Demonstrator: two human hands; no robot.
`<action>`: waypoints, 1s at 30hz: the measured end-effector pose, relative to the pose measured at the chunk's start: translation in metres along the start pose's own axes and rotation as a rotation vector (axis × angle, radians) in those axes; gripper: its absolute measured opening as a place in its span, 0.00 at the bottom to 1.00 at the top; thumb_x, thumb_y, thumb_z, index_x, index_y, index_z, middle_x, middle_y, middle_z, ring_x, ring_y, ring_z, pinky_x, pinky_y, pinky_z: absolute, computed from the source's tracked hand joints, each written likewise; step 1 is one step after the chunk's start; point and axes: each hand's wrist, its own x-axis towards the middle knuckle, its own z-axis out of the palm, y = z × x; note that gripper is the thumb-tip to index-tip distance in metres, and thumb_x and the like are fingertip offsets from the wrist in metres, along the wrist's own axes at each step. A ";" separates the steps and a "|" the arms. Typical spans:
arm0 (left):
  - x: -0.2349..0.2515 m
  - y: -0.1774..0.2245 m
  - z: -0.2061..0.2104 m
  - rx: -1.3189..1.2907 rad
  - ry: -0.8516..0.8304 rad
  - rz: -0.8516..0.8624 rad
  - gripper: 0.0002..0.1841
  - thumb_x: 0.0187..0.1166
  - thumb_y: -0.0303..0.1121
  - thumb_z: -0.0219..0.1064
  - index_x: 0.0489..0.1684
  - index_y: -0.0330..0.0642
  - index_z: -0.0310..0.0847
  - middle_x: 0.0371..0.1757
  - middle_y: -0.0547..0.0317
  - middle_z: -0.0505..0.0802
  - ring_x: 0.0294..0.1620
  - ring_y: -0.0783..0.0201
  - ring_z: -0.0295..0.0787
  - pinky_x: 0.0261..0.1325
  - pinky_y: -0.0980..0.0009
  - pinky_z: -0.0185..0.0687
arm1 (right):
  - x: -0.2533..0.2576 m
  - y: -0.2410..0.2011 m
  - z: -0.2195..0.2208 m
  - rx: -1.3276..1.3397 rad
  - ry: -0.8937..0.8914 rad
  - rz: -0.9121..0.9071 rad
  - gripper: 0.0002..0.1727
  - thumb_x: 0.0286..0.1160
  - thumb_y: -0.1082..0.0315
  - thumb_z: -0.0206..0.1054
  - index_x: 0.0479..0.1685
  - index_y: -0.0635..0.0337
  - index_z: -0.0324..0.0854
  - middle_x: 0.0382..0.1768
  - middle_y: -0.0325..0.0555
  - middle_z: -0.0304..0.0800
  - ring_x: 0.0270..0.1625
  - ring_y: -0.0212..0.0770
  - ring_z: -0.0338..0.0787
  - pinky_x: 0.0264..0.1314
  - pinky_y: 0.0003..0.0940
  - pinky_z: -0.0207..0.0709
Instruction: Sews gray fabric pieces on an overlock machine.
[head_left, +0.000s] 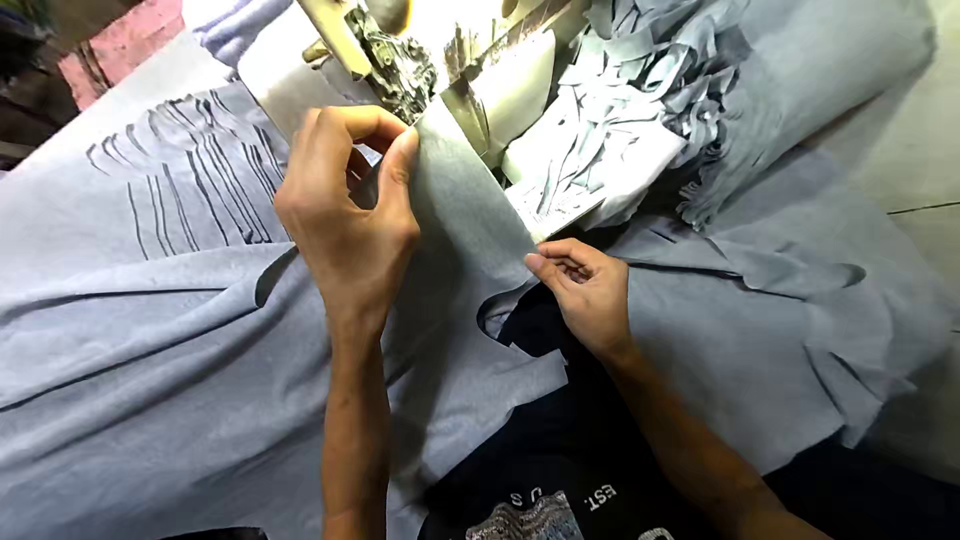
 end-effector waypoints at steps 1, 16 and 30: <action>0.000 0.002 0.001 -0.017 0.009 -0.002 0.09 0.83 0.35 0.68 0.48 0.39 0.88 0.43 0.56 0.91 0.41 0.71 0.84 0.41 0.76 0.77 | -0.001 0.001 0.000 0.010 0.010 -0.009 0.06 0.75 0.66 0.76 0.42 0.59 0.91 0.31 0.33 0.92 0.25 0.21 0.82 0.27 0.16 0.75; -0.040 0.024 0.021 0.247 -0.099 0.177 0.18 0.85 0.39 0.63 0.67 0.43 0.87 0.69 0.52 0.89 0.71 0.52 0.82 0.73 0.56 0.71 | 0.006 0.006 0.003 0.016 -0.013 -0.012 0.06 0.75 0.66 0.75 0.42 0.59 0.91 0.29 0.32 0.90 0.26 0.18 0.80 0.28 0.12 0.73; -0.063 0.027 0.020 0.219 -0.132 -0.064 0.26 0.87 0.51 0.56 0.78 0.49 0.80 0.85 0.47 0.75 0.88 0.42 0.61 0.82 0.44 0.59 | 0.008 -0.005 0.007 -0.001 -0.158 -0.041 0.08 0.77 0.65 0.73 0.42 0.61 0.90 0.31 0.32 0.91 0.28 0.16 0.82 0.30 0.12 0.74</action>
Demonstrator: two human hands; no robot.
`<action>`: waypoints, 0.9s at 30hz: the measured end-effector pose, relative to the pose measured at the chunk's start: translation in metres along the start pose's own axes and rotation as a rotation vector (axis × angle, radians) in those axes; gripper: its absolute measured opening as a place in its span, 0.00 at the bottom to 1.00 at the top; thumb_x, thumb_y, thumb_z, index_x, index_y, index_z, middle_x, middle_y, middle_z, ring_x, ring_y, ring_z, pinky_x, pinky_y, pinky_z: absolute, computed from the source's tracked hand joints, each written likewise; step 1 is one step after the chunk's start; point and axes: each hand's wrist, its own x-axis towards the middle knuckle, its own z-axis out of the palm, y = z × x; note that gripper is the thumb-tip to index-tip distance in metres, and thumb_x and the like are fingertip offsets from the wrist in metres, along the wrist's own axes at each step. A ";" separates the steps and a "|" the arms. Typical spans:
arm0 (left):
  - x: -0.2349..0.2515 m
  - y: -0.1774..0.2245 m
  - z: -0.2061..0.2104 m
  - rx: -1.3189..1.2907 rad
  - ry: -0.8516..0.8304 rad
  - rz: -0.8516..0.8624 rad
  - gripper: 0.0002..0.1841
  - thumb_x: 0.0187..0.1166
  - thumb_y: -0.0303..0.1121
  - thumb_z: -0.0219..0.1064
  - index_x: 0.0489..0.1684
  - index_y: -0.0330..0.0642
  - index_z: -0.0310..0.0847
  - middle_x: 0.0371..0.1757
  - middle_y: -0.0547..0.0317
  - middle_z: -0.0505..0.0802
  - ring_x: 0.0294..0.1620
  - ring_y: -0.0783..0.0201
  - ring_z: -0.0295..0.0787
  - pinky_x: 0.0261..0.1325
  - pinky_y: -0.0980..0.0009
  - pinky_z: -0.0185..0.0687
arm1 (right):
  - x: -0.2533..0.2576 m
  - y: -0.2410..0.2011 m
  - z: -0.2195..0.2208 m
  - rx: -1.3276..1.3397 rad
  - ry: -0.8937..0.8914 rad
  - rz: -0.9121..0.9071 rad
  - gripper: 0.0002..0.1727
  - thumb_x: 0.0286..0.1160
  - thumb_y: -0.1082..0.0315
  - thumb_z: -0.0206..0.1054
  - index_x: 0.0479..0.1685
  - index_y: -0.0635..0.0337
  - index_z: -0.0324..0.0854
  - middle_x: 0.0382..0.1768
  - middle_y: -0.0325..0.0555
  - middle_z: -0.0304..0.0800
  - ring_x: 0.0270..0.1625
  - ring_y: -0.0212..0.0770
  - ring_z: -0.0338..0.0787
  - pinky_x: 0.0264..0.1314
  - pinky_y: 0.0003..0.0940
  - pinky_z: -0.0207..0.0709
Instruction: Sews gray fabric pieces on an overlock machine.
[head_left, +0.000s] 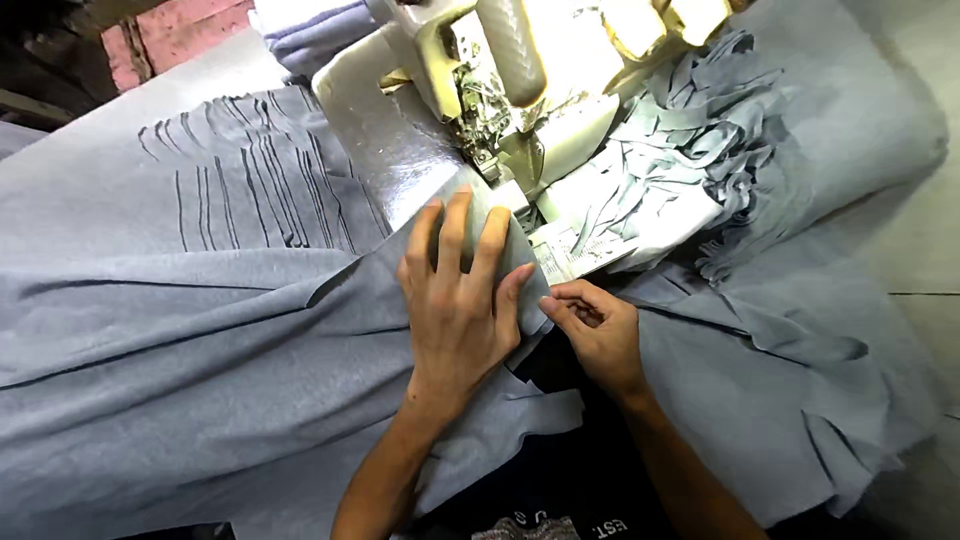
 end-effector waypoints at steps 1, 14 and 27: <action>-0.001 -0.001 -0.001 0.003 -0.007 -0.015 0.26 0.87 0.51 0.55 0.78 0.50 0.79 0.86 0.46 0.74 0.89 0.42 0.59 0.83 0.43 0.58 | -0.001 -0.001 0.001 0.012 -0.018 -0.009 0.08 0.77 0.65 0.73 0.42 0.62 0.90 0.31 0.32 0.91 0.28 0.16 0.82 0.30 0.12 0.74; 0.001 0.017 0.008 -0.105 0.007 0.021 0.33 0.88 0.54 0.55 0.87 0.44 0.66 0.90 0.39 0.67 0.96 0.44 0.49 0.92 0.32 0.33 | -0.021 -0.002 -0.005 0.030 0.082 -0.086 0.07 0.78 0.69 0.71 0.42 0.65 0.88 0.34 0.34 0.92 0.33 0.18 0.86 0.36 0.13 0.80; 0.010 0.018 0.026 -0.027 0.086 0.073 0.33 0.88 0.52 0.55 0.86 0.37 0.64 0.89 0.35 0.67 0.94 0.43 0.52 0.94 0.42 0.42 | 0.000 0.008 -0.023 -0.100 0.015 -0.105 0.10 0.83 0.65 0.68 0.46 0.62 0.90 0.35 0.37 0.92 0.34 0.21 0.85 0.39 0.17 0.80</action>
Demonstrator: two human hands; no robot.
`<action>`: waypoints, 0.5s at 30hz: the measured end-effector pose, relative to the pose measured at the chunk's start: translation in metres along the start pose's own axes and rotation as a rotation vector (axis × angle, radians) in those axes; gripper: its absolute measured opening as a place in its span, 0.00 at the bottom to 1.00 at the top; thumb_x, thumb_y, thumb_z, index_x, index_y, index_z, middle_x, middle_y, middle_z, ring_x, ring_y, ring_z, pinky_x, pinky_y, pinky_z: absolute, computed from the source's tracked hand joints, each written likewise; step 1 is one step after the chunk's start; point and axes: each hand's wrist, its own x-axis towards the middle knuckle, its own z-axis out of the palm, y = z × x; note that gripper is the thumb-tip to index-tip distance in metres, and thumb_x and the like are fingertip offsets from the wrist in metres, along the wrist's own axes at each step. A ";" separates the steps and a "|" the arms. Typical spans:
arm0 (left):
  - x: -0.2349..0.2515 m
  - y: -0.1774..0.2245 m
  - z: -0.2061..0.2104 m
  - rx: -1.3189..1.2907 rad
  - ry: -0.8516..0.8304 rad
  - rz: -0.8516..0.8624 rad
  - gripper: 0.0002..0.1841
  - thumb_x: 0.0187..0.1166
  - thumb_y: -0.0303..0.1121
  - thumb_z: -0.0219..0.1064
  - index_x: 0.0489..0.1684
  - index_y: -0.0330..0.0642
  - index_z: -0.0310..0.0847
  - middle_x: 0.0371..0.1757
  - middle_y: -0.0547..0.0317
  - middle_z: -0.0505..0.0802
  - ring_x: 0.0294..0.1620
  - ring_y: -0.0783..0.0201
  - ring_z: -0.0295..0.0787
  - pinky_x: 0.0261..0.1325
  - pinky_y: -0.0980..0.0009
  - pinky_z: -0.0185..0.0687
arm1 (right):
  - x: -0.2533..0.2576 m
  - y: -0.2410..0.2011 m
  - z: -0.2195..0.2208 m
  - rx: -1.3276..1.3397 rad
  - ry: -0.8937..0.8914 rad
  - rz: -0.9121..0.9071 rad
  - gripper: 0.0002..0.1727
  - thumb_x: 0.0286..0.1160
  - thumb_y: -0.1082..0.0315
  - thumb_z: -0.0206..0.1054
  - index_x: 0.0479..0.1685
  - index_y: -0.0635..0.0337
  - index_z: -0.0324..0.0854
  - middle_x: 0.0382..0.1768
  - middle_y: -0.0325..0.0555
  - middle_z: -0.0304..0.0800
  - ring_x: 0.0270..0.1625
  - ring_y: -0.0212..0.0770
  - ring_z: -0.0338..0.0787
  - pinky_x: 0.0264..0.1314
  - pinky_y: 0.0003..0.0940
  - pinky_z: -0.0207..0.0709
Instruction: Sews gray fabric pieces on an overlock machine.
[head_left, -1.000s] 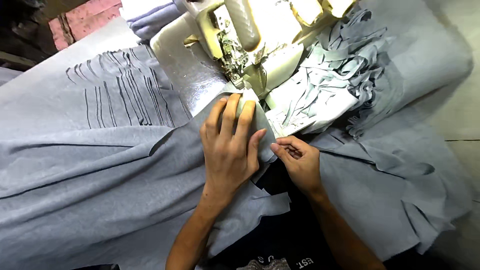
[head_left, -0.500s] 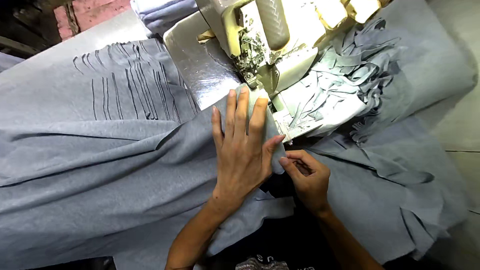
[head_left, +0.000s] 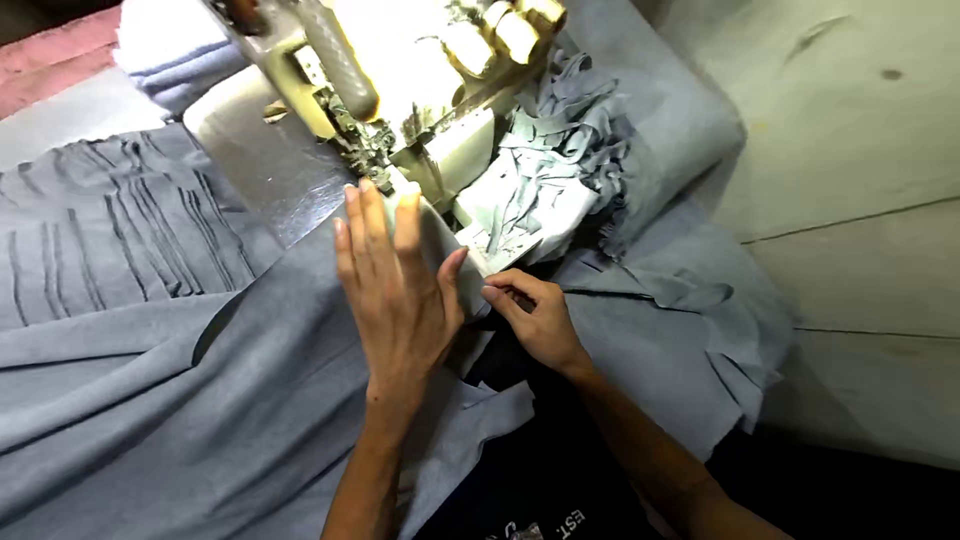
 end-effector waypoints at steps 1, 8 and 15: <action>-0.001 -0.001 0.002 0.016 0.009 0.002 0.33 0.88 0.51 0.55 0.85 0.37 0.64 0.89 0.35 0.67 0.94 0.43 0.52 0.93 0.43 0.43 | 0.004 0.000 -0.009 -0.051 -0.003 -0.026 0.09 0.83 0.66 0.67 0.46 0.61 0.91 0.36 0.37 0.93 0.34 0.23 0.86 0.39 0.19 0.81; -0.001 -0.001 0.000 0.034 0.022 -0.003 0.33 0.89 0.52 0.52 0.87 0.39 0.63 0.89 0.34 0.67 0.94 0.42 0.53 0.93 0.44 0.44 | 0.068 -0.025 -0.097 -0.514 0.170 -0.228 0.12 0.86 0.66 0.63 0.59 0.59 0.86 0.44 0.43 0.94 0.34 0.31 0.88 0.36 0.27 0.82; -0.002 -0.004 0.001 0.054 0.002 0.000 0.30 0.90 0.50 0.49 0.84 0.38 0.66 0.89 0.34 0.66 0.94 0.41 0.52 0.92 0.43 0.44 | 0.164 -0.038 -0.110 -0.917 0.023 -0.387 0.14 0.74 0.58 0.74 0.54 0.51 0.91 0.59 0.55 0.84 0.65 0.55 0.83 0.63 0.49 0.79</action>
